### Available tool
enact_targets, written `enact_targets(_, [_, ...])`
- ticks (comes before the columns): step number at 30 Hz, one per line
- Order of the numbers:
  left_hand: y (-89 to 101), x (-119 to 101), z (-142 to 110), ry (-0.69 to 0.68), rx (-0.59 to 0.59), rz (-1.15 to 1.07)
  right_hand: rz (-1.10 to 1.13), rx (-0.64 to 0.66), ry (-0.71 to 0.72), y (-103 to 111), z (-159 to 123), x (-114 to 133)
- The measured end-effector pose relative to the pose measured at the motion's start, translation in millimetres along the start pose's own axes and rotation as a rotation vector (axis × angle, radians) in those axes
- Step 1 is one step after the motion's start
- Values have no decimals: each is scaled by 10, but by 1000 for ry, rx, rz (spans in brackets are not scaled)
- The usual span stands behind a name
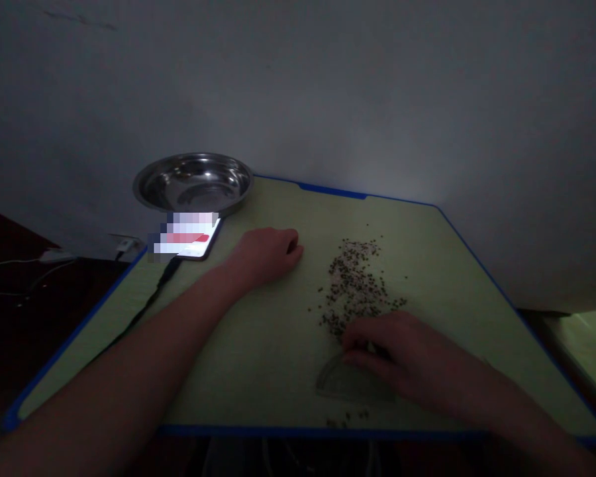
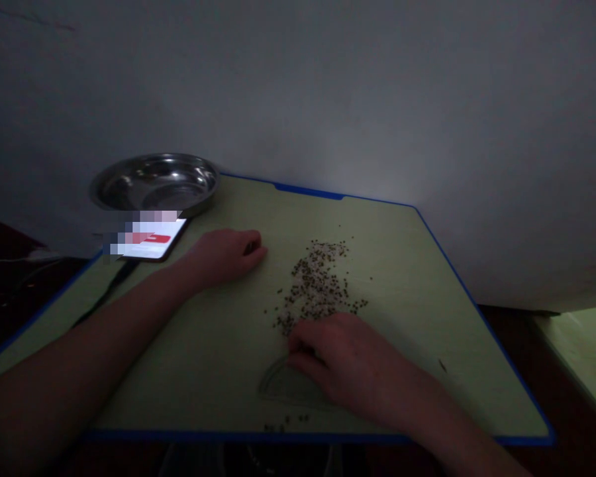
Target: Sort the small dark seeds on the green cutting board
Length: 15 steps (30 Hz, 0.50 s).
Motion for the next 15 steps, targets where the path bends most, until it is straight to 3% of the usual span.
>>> enact_targets(15, [4, 3, -10, -23, -1, 0, 11, 50, 44, -70, -74, 103])
Point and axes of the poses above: each hand's wrist, its own z-axis towards the middle knuckle, its own y-axis out of the back of the hand, x = y × z, the point moved 1 cm from there along z, towards the middle knuckle, and after that the axes turned 7 degrees about -x, right-handed, at the moved point
